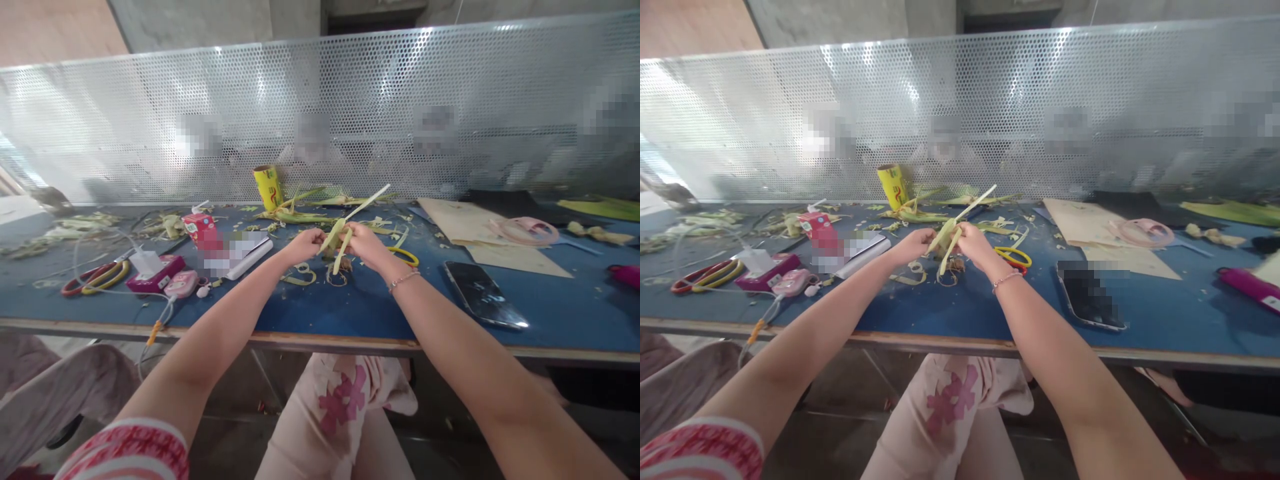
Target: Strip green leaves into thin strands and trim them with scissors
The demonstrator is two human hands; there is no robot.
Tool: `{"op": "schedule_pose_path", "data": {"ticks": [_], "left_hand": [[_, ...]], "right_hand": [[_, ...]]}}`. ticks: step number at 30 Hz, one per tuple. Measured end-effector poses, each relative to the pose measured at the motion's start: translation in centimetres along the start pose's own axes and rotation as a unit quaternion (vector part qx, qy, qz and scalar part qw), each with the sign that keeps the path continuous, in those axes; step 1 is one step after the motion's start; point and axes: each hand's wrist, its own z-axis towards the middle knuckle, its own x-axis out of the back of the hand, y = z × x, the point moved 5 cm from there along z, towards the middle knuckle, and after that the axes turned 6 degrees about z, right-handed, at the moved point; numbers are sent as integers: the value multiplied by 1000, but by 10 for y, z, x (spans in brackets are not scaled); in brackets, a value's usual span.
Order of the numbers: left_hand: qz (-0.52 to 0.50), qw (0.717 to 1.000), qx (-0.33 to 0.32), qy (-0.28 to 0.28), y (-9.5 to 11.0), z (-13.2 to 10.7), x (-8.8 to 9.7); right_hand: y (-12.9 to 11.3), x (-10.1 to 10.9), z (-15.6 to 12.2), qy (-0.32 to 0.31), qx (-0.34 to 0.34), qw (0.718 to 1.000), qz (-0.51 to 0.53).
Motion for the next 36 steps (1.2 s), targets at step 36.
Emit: {"op": "schedule_pose_path", "data": {"ticks": [36], "left_hand": [[-266,951,53,151,-1,-4,18]], "right_hand": [[-9,-6,-10,-75,103,981,-149]]}}
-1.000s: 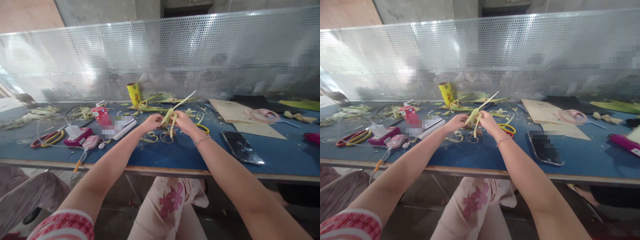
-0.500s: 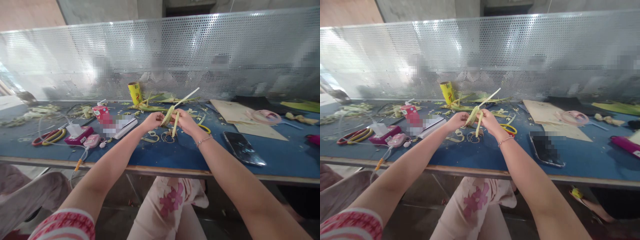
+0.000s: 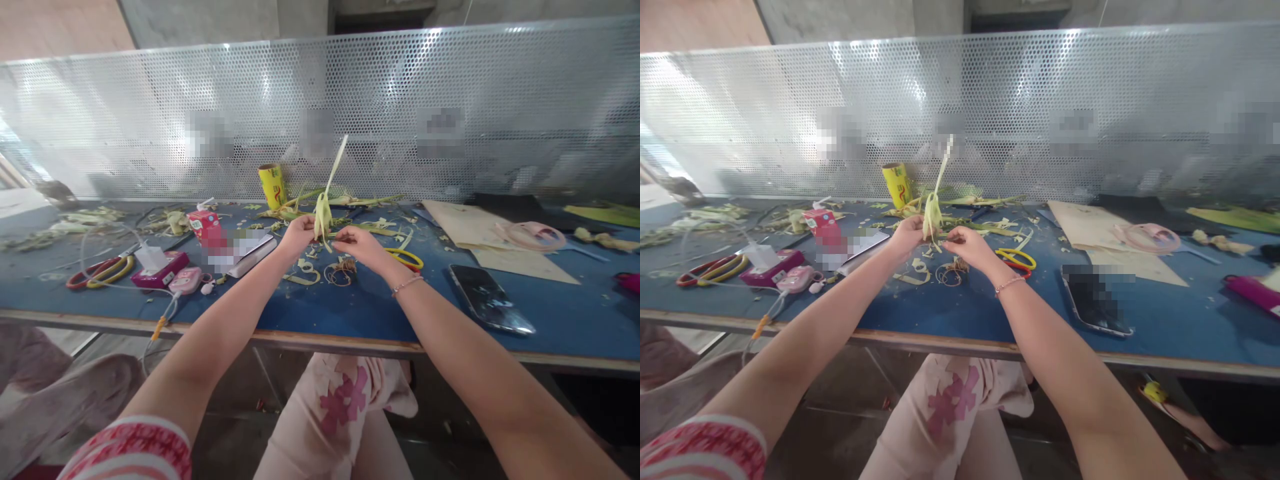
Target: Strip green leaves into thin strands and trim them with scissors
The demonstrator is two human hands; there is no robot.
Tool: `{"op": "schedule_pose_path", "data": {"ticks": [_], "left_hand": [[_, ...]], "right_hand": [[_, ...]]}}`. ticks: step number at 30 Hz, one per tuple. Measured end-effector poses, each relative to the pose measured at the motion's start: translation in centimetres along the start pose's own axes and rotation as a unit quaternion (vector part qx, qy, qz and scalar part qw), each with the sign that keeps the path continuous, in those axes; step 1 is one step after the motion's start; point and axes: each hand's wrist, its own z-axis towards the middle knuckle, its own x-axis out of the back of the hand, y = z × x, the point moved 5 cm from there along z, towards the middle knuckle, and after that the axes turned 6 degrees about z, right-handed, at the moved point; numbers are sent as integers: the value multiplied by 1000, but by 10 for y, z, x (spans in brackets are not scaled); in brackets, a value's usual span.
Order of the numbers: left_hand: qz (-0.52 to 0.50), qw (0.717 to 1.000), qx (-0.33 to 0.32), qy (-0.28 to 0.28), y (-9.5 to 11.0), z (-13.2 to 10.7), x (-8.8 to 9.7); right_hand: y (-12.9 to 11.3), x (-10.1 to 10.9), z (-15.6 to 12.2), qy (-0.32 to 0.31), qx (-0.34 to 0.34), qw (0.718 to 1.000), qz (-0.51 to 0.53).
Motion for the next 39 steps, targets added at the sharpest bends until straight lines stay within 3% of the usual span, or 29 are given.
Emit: {"op": "schedule_pose_path", "data": {"ticks": [8,18,28,35,39], "left_hand": [[8,1000,-3,6,2,-2,0],[-59,997,5,42,3,-2,3],[-103,990,-20,90,5,3,17],[-141,984,3,107,2,2,16],[-99,991,0,85,0,3,13]], "right_hand": [[-11,1,-3,20,18,999,25],[-7,-20,-12,-142,8,987,-79],[-15,-4,-12,-105,-20,984,-145],[-19,-4,-14,-138,-33,972,-187],[-19,0,-13,-106,23,968,-227]]}}
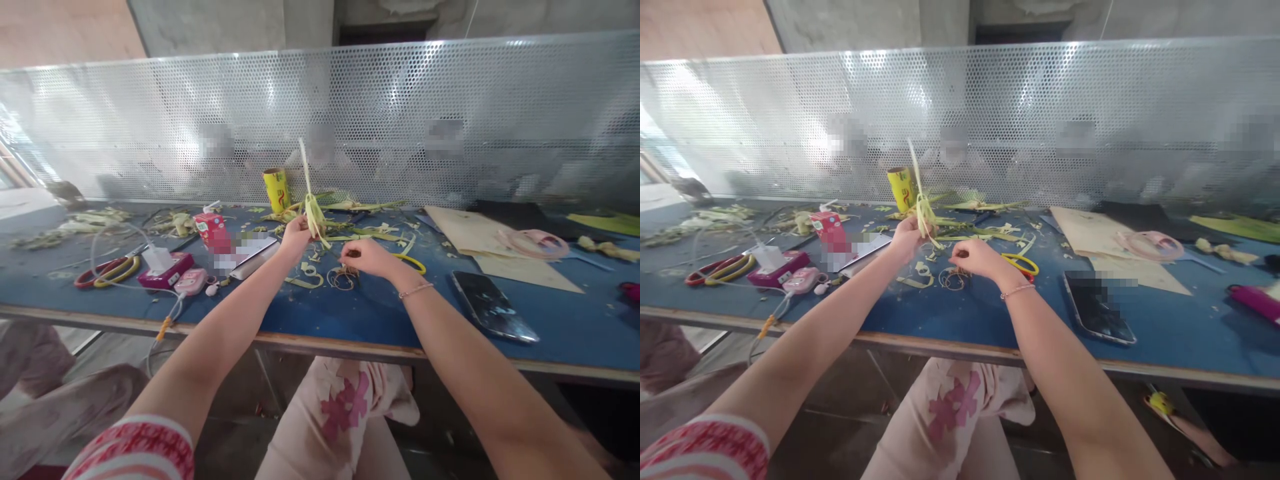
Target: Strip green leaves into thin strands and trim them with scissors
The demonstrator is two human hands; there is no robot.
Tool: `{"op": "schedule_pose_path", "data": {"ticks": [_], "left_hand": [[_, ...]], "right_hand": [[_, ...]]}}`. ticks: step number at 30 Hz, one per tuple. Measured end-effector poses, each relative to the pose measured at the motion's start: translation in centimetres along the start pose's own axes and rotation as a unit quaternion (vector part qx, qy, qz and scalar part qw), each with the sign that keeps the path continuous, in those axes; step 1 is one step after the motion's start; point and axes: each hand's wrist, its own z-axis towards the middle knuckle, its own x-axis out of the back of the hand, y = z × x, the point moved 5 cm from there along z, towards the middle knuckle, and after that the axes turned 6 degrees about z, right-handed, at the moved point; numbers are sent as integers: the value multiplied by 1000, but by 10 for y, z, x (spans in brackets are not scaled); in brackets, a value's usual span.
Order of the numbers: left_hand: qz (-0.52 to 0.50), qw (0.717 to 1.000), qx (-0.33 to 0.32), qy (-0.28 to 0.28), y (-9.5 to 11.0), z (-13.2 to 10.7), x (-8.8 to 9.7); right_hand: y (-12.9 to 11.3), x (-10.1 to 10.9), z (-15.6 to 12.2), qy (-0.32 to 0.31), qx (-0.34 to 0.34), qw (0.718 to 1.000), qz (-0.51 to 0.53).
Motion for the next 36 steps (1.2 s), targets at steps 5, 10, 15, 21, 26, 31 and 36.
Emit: {"op": "schedule_pose_path", "data": {"ticks": [5,10,15,21,26,31,36], "left_hand": [[78,995,18,-66,-3,-6,-10],[148,974,32,-170,-4,-21,-26],[214,952,17,-217,-4,-28,-33],[238,935,42,-261,-5,-34,-37],[182,930,115,-298,-11,-39,-39],[116,946,134,-271,-14,-35,-38],[34,966,125,-224,-7,-31,-35]], "right_hand": [[3,16,1,200,89,976,0],[1,18,1,256,125,959,-4],[-6,25,0,288,125,949,25],[23,35,5,322,-12,923,211],[46,24,11,302,-106,859,400],[38,12,17,228,-91,853,460],[27,6,18,176,-37,878,444]]}}
